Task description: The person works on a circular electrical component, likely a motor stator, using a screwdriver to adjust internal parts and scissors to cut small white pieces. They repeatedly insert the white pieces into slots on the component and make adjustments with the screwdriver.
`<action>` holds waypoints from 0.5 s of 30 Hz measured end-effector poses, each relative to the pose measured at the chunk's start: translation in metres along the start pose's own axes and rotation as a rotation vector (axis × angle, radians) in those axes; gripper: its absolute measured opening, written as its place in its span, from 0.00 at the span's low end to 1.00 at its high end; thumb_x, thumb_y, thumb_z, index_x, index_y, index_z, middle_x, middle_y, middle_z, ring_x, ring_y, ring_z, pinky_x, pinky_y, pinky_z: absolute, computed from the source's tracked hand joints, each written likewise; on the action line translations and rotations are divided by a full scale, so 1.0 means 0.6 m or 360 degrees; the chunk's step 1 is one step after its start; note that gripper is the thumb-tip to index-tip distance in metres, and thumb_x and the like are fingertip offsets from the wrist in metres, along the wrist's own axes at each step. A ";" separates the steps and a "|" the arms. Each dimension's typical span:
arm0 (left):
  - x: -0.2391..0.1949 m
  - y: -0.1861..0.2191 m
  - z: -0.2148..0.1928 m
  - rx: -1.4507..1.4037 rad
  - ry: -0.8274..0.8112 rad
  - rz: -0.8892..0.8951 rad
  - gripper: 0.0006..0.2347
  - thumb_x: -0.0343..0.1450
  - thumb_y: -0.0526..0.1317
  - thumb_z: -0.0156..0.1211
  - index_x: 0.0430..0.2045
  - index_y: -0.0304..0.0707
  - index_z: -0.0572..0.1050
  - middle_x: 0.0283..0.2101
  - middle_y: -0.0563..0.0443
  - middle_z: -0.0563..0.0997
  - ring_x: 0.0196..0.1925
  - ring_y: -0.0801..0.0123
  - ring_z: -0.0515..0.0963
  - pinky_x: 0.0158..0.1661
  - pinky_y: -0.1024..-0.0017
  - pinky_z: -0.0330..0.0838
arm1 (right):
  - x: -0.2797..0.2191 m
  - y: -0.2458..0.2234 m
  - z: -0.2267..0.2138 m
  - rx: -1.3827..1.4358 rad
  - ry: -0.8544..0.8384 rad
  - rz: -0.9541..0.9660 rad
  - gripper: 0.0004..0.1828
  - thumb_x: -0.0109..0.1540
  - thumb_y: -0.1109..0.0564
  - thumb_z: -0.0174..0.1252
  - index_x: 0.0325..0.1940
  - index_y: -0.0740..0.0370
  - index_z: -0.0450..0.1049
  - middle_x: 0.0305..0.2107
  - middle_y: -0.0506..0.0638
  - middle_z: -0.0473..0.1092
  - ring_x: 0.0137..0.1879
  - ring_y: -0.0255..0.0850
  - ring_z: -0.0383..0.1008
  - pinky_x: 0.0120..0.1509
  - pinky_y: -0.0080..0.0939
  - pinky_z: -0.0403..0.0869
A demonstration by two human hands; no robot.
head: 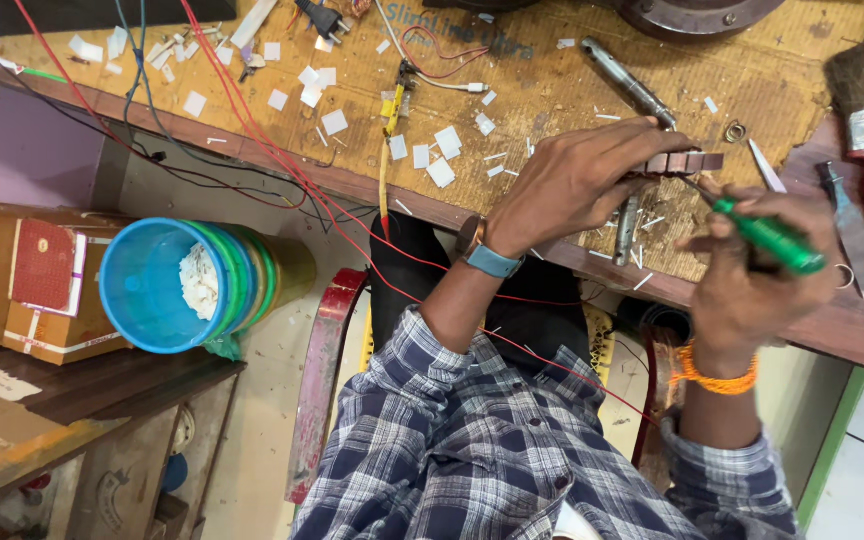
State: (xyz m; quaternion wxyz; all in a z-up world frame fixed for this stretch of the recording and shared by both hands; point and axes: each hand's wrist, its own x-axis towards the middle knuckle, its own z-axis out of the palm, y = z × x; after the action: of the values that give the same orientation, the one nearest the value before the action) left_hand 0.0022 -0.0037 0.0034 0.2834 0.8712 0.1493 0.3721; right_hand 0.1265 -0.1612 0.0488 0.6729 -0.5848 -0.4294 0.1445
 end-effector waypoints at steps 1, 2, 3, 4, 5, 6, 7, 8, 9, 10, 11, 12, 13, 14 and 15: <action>0.001 0.000 0.000 0.0012 0.0002 -0.0020 0.25 0.69 0.37 0.70 0.61 0.53 0.70 0.57 0.48 0.80 0.60 0.53 0.81 0.57 0.62 0.79 | -0.005 0.002 0.009 -0.0052 0.0051 -0.0025 0.10 0.72 0.68 0.61 0.52 0.68 0.66 0.46 0.58 0.72 0.49 0.44 0.80 0.41 0.37 0.84; 0.003 -0.001 0.000 0.0023 0.0006 -0.0040 0.25 0.68 0.36 0.69 0.60 0.53 0.70 0.57 0.49 0.80 0.60 0.53 0.82 0.56 0.62 0.80 | -0.007 0.005 0.015 -0.0104 0.0101 -0.0051 0.09 0.70 0.68 0.61 0.50 0.68 0.66 0.46 0.58 0.71 0.48 0.43 0.79 0.39 0.36 0.84; 0.004 -0.002 0.001 0.0009 -0.0011 -0.0067 0.24 0.68 0.36 0.70 0.60 0.52 0.70 0.56 0.49 0.81 0.58 0.54 0.83 0.55 0.63 0.80 | -0.007 0.010 0.019 -0.0167 0.0091 -0.0123 0.10 0.70 0.69 0.62 0.50 0.69 0.66 0.46 0.59 0.71 0.50 0.45 0.80 0.39 0.36 0.83; 0.006 -0.003 0.002 -0.0002 -0.0029 -0.0094 0.23 0.69 0.37 0.70 0.59 0.52 0.71 0.56 0.49 0.81 0.57 0.55 0.83 0.53 0.63 0.80 | -0.007 0.015 0.020 -0.0227 0.0080 -0.0193 0.11 0.69 0.69 0.62 0.50 0.69 0.67 0.46 0.59 0.71 0.51 0.47 0.80 0.39 0.36 0.81; 0.007 -0.004 0.003 -0.0013 -0.0048 -0.0122 0.23 0.69 0.38 0.70 0.59 0.51 0.71 0.55 0.50 0.81 0.55 0.55 0.84 0.51 0.63 0.81 | -0.006 0.021 0.021 -0.0287 0.0070 -0.0264 0.11 0.69 0.69 0.63 0.51 0.69 0.67 0.46 0.60 0.71 0.52 0.48 0.81 0.39 0.36 0.80; 0.009 -0.004 0.004 -0.0004 0.0001 -0.0093 0.23 0.69 0.37 0.69 0.59 0.51 0.71 0.55 0.50 0.81 0.55 0.56 0.84 0.51 0.64 0.81 | -0.006 0.026 0.019 -0.0440 0.0030 -0.0407 0.12 0.68 0.70 0.63 0.51 0.70 0.67 0.45 0.61 0.70 0.51 0.50 0.79 0.43 0.40 0.80; 0.011 -0.004 0.006 0.0006 0.0049 -0.0064 0.23 0.68 0.36 0.69 0.59 0.50 0.71 0.55 0.51 0.81 0.55 0.56 0.84 0.52 0.65 0.81 | -0.005 0.029 0.015 -0.0593 -0.0012 -0.0548 0.12 0.67 0.70 0.63 0.51 0.70 0.67 0.45 0.62 0.70 0.50 0.51 0.78 0.48 0.44 0.81; 0.014 -0.003 0.007 0.0015 0.0107 -0.0030 0.23 0.68 0.36 0.68 0.59 0.49 0.70 0.55 0.52 0.80 0.55 0.57 0.84 0.52 0.65 0.81 | 0.000 0.029 0.009 -0.0747 -0.0059 -0.0698 0.13 0.66 0.70 0.63 0.51 0.70 0.68 0.44 0.62 0.70 0.49 0.53 0.77 0.52 0.48 0.81; 0.016 -0.001 0.007 0.0003 0.0108 -0.0018 0.23 0.68 0.36 0.68 0.58 0.49 0.70 0.54 0.51 0.80 0.55 0.56 0.84 0.52 0.64 0.81 | 0.003 0.028 0.004 -0.0557 -0.0083 -0.0612 0.11 0.69 0.69 0.62 0.52 0.70 0.68 0.45 0.62 0.69 0.49 0.50 0.78 0.51 0.45 0.81; 0.015 0.001 0.004 -0.0001 0.0115 -0.0012 0.22 0.68 0.36 0.68 0.57 0.48 0.70 0.53 0.51 0.80 0.54 0.55 0.84 0.51 0.63 0.81 | 0.009 0.025 0.002 -0.0360 -0.0118 -0.0525 0.09 0.72 0.68 0.61 0.53 0.70 0.68 0.46 0.61 0.69 0.49 0.47 0.79 0.50 0.43 0.82; 0.014 0.003 0.001 -0.0005 0.0122 -0.0006 0.22 0.68 0.37 0.69 0.57 0.47 0.70 0.53 0.51 0.81 0.54 0.54 0.84 0.51 0.62 0.81 | 0.014 0.020 0.000 -0.0165 -0.0154 -0.0436 0.07 0.75 0.68 0.60 0.55 0.69 0.68 0.47 0.60 0.68 0.48 0.45 0.80 0.49 0.40 0.82; 0.015 0.005 -0.001 0.0001 0.0112 -0.0011 0.22 0.68 0.37 0.68 0.57 0.47 0.70 0.52 0.50 0.81 0.52 0.53 0.84 0.49 0.61 0.81 | 0.021 0.014 -0.004 -0.0109 -0.0147 -0.0405 0.09 0.75 0.67 0.61 0.56 0.70 0.68 0.47 0.60 0.70 0.50 0.45 0.81 0.51 0.41 0.83; 0.016 0.007 -0.002 0.0008 0.0102 -0.0015 0.21 0.69 0.37 0.68 0.56 0.46 0.70 0.51 0.50 0.81 0.51 0.53 0.84 0.48 0.61 0.80 | 0.029 0.005 -0.009 -0.0053 -0.0140 -0.0372 0.10 0.75 0.67 0.62 0.58 0.70 0.68 0.47 0.61 0.72 0.51 0.46 0.81 0.54 0.42 0.84; 0.015 0.008 -0.004 0.0014 0.0088 -0.0026 0.21 0.69 0.37 0.68 0.56 0.46 0.70 0.51 0.49 0.81 0.49 0.52 0.84 0.46 0.60 0.80 | 0.035 -0.001 -0.010 -0.0017 -0.0164 -0.0336 0.10 0.75 0.67 0.61 0.58 0.70 0.68 0.46 0.61 0.73 0.52 0.46 0.82 0.54 0.42 0.84; 0.014 0.009 -0.005 0.0012 0.0093 -0.0038 0.20 0.70 0.37 0.68 0.57 0.46 0.70 0.50 0.49 0.81 0.48 0.52 0.84 0.46 0.60 0.80 | 0.042 -0.007 -0.011 0.0019 -0.0188 -0.0300 0.11 0.74 0.67 0.61 0.58 0.70 0.67 0.46 0.61 0.75 0.52 0.47 0.82 0.53 0.42 0.84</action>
State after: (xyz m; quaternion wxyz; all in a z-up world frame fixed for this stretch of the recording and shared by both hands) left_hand 0.0061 -0.0030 0.0134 0.2801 0.8592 0.1693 0.3934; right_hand 0.1448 -0.1495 0.0634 0.6606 -0.5282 -0.5204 0.1173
